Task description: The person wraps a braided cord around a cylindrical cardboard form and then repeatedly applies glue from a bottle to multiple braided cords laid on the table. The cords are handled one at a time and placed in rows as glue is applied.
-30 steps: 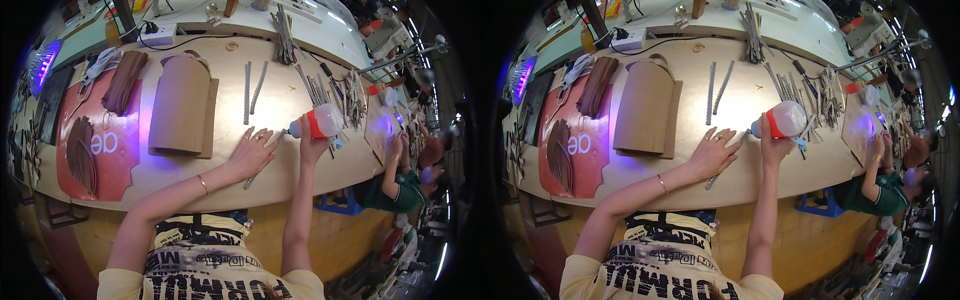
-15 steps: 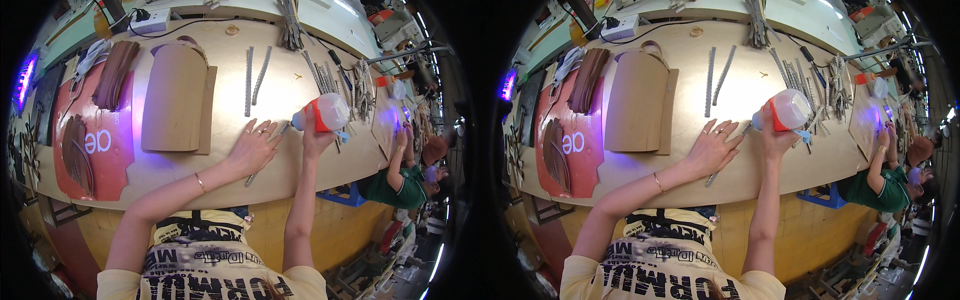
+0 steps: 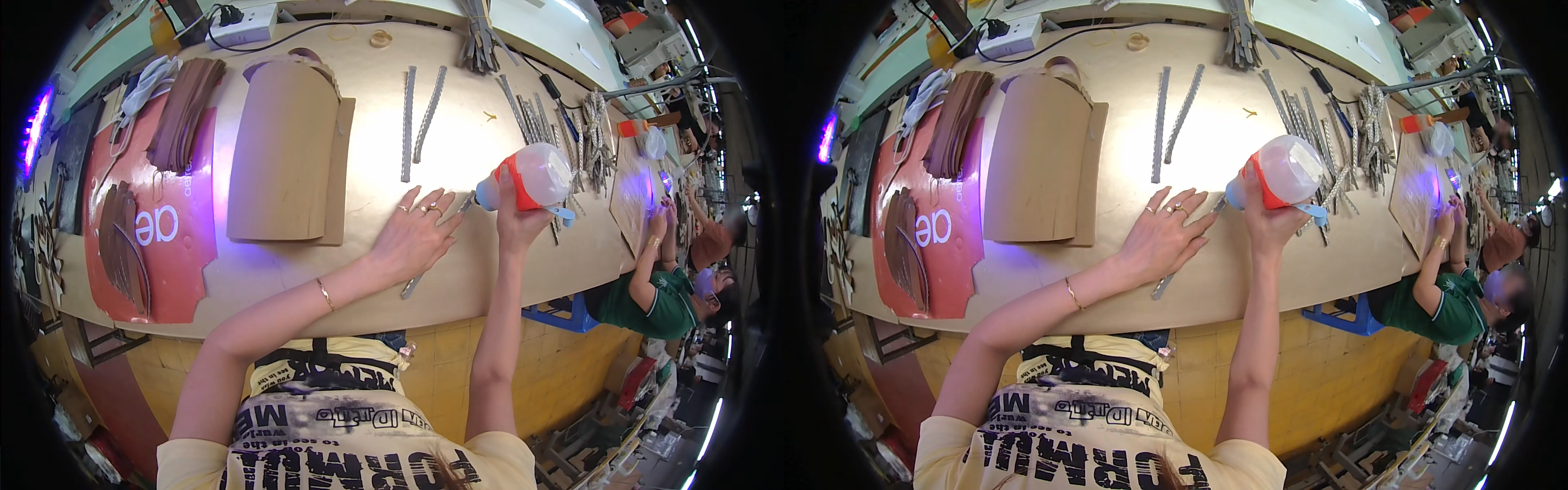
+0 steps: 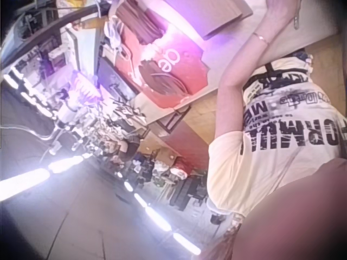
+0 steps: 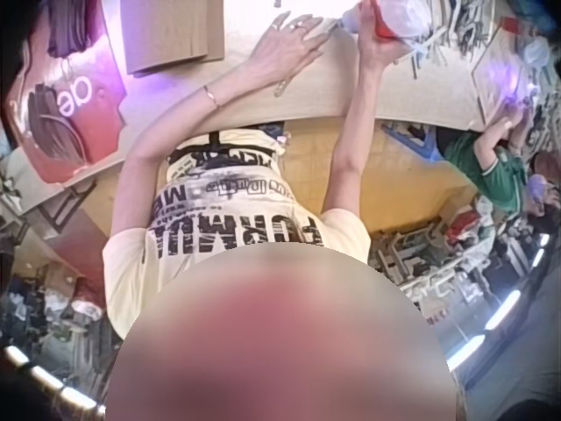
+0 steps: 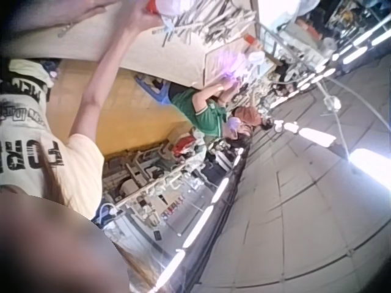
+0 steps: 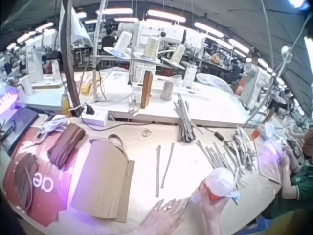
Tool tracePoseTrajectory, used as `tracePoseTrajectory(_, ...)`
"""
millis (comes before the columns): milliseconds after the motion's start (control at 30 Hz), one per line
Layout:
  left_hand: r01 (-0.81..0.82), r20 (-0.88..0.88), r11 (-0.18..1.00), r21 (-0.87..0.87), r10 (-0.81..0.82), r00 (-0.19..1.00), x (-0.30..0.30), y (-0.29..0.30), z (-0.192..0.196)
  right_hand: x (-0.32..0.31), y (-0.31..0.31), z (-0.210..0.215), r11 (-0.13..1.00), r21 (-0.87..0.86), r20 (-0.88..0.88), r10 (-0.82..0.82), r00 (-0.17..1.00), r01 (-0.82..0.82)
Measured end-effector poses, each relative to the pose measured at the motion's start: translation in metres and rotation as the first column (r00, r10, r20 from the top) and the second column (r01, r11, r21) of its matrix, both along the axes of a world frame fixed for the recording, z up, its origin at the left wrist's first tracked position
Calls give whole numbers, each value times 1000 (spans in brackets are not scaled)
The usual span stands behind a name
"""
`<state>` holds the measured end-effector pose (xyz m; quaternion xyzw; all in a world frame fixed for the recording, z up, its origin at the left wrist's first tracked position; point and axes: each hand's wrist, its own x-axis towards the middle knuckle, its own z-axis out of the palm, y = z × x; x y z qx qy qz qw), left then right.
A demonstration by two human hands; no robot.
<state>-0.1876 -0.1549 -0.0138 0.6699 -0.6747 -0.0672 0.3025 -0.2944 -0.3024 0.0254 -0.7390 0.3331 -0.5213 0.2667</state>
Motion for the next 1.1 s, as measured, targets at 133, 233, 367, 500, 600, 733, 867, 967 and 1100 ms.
tracePoseTrajectory(133,4,-11,1000,7,-4,1000,1,0,0,-4,6,-4,995,95,41,-7,999,3)
tracePoseTrajectory(233,31,-80,999,6,-31,996,3,8,4,-7,10,-8,996,82,11,-28,1000,27)
tracePoseTrajectory(367,105,-62,992,76,-100,993,6,42,15,-10,16,-11,1000,2,-8,-4,1000,4)
tracePoseTrajectory(500,153,-35,980,125,-150,988,10,77,21,-11,26,-11,999,47,24,-1,1000,-1)
tracePoseTrajectory(600,169,10,981,93,-171,985,13,96,20,-12,34,-9,994,107,23,-3,1000,0)
tracePoseTrajectory(733,157,87,987,-11,-156,984,11,105,14,-10,42,-9,998,63,26,5,1000,-6)
tracePoseTrajectory(867,165,162,984,-62,-153,975,8,106,9,-10,46,-9,998,70,39,-9,999,6)
tracePoseTrajectory(967,128,122,990,-54,-121,985,7,105,7,-12,51,-9,996,93,23,-20,1000,17)
tracePoseTrajectory(1100,133,130,990,-54,-125,983,8,106,6,-15,60,-9,995,94,18,-23,1000,22)
